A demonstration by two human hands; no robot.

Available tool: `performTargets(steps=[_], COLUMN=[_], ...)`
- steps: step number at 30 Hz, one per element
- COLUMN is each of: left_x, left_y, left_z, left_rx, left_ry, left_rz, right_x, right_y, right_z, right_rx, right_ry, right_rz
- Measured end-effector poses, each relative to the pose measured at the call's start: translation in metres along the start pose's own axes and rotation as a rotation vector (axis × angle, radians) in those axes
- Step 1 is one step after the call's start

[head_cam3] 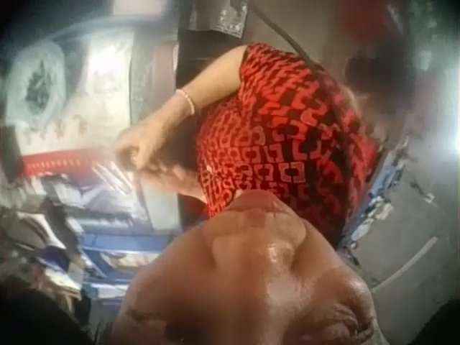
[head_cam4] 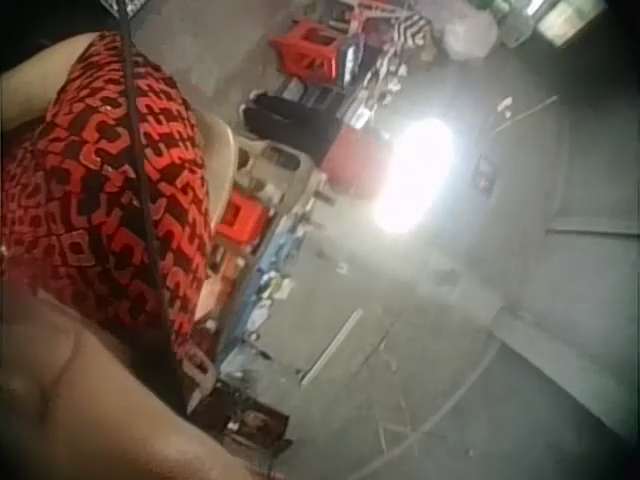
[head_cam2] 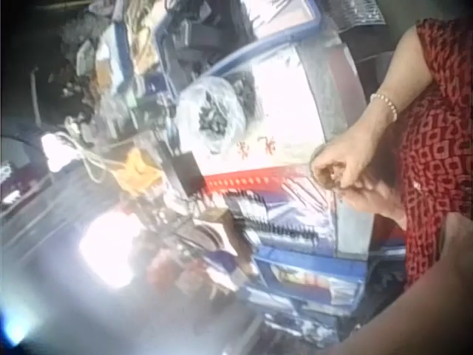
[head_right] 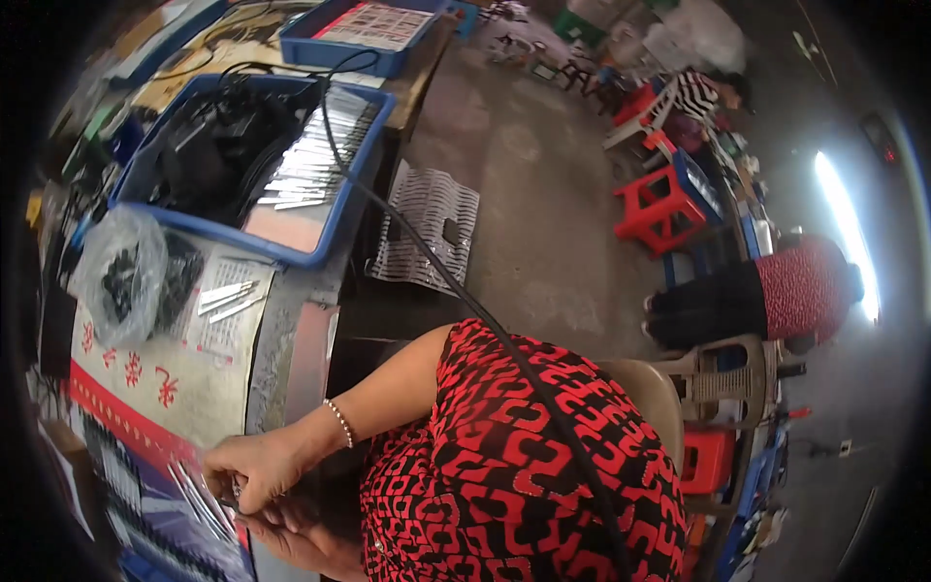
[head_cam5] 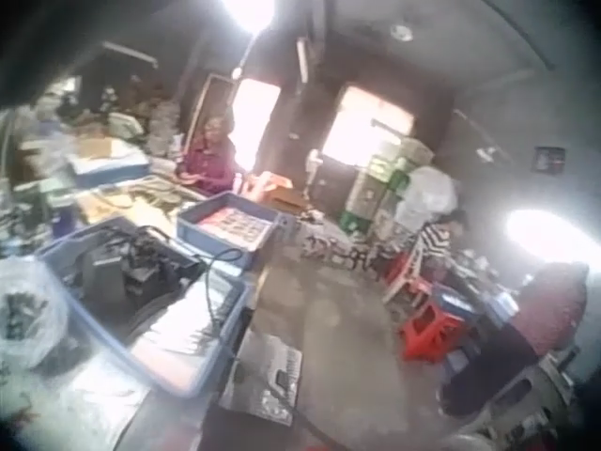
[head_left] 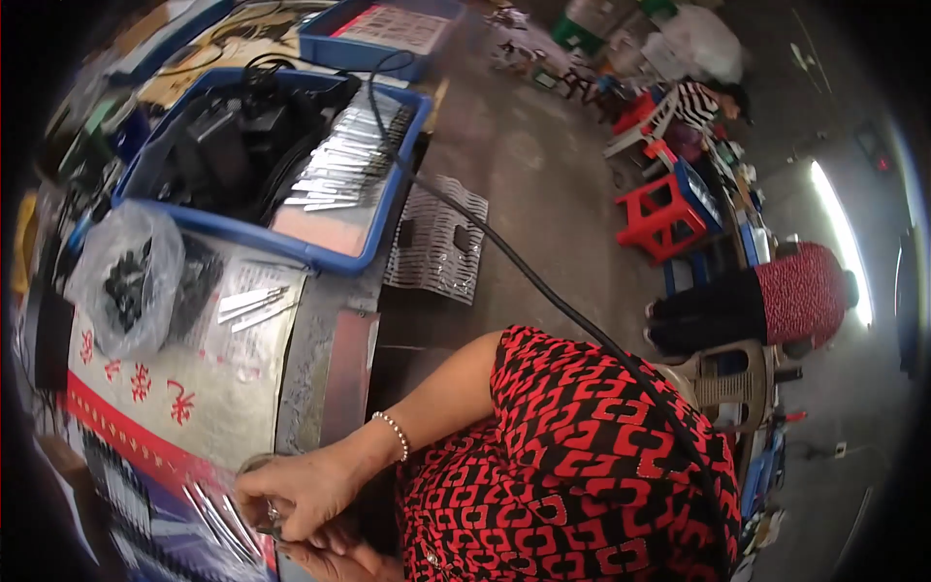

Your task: The person assembles small components at a workbench by fitting metal strips, plastic pieces, and metal pins together by hand.

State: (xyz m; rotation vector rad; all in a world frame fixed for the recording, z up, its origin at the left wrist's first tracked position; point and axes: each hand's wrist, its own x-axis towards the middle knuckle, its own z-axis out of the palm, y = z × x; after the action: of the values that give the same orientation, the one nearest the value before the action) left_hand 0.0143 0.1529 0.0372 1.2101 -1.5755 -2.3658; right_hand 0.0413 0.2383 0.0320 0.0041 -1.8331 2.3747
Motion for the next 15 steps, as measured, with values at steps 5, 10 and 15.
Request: performTargets(steps=[5, 10, 15], left_x=[0.029, 0.04, 0.051], left_y=[-0.004, -0.011, -0.021], left_z=[0.05, 0.047, 0.034], left_rx=[-0.129, 0.008, 0.198], left_ry=[1.934, 2.363, 2.796], left_rz=[1.127, 1.371, 1.606], right_x=[-0.003, 0.006, 0.005], right_y=[-0.007, 0.012, 0.007], right_z=[-0.004, -0.001, 0.002], right_rx=[0.301, 0.031, -0.02], right_ry=[-0.155, -0.116, -0.013], right_rz=[0.173, -0.031, -0.022])
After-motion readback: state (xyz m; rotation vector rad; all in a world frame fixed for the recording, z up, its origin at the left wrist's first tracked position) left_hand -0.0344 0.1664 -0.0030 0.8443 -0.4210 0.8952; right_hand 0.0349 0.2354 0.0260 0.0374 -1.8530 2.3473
